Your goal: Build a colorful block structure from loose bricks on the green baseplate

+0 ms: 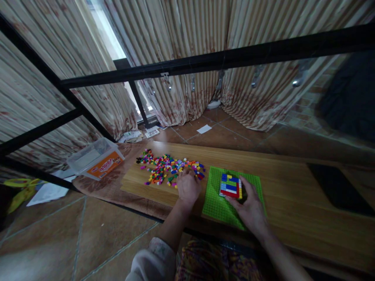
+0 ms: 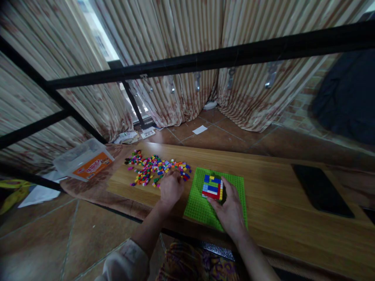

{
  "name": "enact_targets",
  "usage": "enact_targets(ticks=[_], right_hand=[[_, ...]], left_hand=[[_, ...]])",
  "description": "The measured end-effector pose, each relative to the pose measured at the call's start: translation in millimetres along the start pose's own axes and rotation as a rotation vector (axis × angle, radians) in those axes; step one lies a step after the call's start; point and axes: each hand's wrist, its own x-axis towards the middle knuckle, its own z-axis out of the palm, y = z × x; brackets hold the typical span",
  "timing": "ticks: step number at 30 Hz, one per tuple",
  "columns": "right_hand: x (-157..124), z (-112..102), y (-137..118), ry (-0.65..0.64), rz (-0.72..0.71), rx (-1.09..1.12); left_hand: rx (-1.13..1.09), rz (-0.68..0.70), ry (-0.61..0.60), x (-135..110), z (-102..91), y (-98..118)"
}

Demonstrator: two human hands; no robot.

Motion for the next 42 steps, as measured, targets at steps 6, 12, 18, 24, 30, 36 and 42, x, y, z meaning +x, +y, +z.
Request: enact_targets(ticks=[6, 12, 18, 24, 30, 36, 42], right_hand=[[2.4, 7.5, -3.1, 0.009, -0.018, -0.003], [-4.0, 2.1, -4.7, -0.021, 0.051, 0.068], [-14.3, -9.8, -11.8, 0.098, 0.077, 0.153], [-23.8, -32.9, -37.1, 0.024, -0.116, 0.172], [-31.9, -34.5, -52.3, -0.244, -0.184, 0.203], [-37.2, -33.3, -44.4, -0.294, -0.174, 0.236], [-37.8, -36.4, -34.8, -0.185, -0.120, 0.245]], left_hand=[[0.030, 0.016, -0.001, 1.9, 5.5, -0.8], [-0.007, 0.052, 0.008, -0.7, -0.6, -1.0], [-0.335, 0.058, -0.029, -18.5, -20.1, 12.1], [-0.714, 0.094, -0.166, -61.6, -36.3, 36.1], [-0.890, 0.049, -0.291, -79.3, -42.9, 48.7], [-0.987, -0.011, -0.344, -86.0, -39.4, 50.8], [-0.695, 0.091, -0.134, -90.0, -29.3, 39.3]])
